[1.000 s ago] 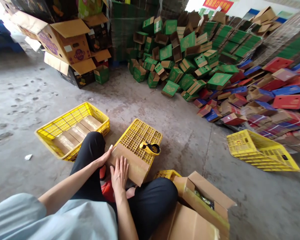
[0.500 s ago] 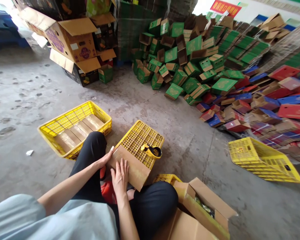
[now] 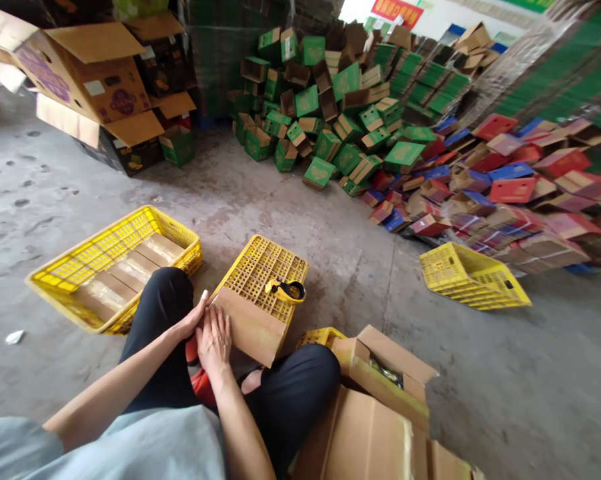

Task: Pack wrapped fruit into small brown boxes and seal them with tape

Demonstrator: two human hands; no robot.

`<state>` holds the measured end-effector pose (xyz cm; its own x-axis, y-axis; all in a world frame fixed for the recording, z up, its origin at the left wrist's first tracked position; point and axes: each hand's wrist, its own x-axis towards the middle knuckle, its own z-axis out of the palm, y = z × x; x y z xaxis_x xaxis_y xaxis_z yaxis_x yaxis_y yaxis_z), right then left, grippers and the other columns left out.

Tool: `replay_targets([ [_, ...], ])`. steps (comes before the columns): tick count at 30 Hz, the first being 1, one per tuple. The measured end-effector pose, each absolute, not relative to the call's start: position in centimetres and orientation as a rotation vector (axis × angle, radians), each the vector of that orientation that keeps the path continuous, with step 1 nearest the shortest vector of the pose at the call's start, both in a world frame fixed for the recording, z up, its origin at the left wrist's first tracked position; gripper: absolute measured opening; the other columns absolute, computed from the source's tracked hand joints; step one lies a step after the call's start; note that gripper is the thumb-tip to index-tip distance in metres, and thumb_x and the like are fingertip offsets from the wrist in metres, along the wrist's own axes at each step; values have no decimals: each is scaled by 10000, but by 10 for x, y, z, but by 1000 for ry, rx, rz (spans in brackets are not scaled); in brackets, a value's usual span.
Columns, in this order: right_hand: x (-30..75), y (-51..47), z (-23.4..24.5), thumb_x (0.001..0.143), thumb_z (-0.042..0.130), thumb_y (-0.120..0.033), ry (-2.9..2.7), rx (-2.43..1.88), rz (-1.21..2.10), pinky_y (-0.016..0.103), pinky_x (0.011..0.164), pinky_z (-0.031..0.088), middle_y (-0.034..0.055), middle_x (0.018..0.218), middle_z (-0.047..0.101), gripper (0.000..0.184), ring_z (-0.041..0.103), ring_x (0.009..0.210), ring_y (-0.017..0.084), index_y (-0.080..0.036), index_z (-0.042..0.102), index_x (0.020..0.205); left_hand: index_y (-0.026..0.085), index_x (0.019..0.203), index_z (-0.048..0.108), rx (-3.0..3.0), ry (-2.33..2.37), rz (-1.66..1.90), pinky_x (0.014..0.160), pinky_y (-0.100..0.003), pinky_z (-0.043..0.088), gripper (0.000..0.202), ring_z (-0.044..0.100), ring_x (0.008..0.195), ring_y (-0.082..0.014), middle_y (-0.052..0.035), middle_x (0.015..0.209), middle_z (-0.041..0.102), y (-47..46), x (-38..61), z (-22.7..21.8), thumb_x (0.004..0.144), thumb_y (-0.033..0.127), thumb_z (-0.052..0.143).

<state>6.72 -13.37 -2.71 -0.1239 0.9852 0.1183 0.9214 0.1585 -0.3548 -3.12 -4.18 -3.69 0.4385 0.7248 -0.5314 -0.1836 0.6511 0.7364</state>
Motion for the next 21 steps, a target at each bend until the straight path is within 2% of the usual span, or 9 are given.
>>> replay_targets([
  [5,105,-176,-30,1099,361,-411,-1987,-2040,217,554,1248,311,117,1659,398,602,358,1549,293,-185,286,1652,180,1489,587,627,973,568,1148,-464,464,886,629,1317,-344,-127,1365,703,-43,-34,-39,942,840,363],
  [10,164,-224,-46,1094,270,-526,-1688,-2323,139,614,1210,333,159,1663,380,664,370,1537,350,-155,322,1642,199,1491,590,670,1000,573,1106,-454,503,850,644,1298,-341,-103,1352,714,-43,-36,-38,959,819,357],
  [13,185,-224,-58,1068,217,-616,-1470,-2340,126,560,1205,360,214,1674,337,779,345,1546,364,-89,330,1632,223,1524,550,685,1010,558,1133,-444,485,827,655,1290,-312,-92,1378,700,-42,-35,-41,983,800,309],
  [15,193,-215,-65,1031,206,-702,-1285,-2297,156,492,1192,392,274,1665,319,913,400,1516,367,-14,296,1625,231,1535,534,692,1024,534,1145,-438,476,823,663,1282,-302,-92,1381,698,-41,-34,-45,991,795,282],
  [16,195,-210,-69,1005,218,-749,-1184,-2271,193,462,1169,419,303,1641,347,987,458,1478,368,21,268,1622,227,1532,537,700,1041,520,1148,-434,474,827,664,1281,-303,-95,1374,702,-41,-33,-46,991,796,279],
  [18,201,-201,-73,942,267,-837,-1009,-2235,288,423,1085,486,342,1526,494,1126,597,1348,376,78,265,1599,207,1514,556,724,1079,500,1151,-425,472,845,659,1287,-310,-105,1350,714,-41,-32,-46,981,807,292],
  [21,208,-197,-75,873,306,-908,-891,-2224,352,400,955,539,321,1286,692,1172,721,1136,378,70,469,1499,175,1471,595,751,1059,499,1156,-423,468,890,653,1293,-322,-126,1313,731,-43,-31,-43,949,844,327],
])
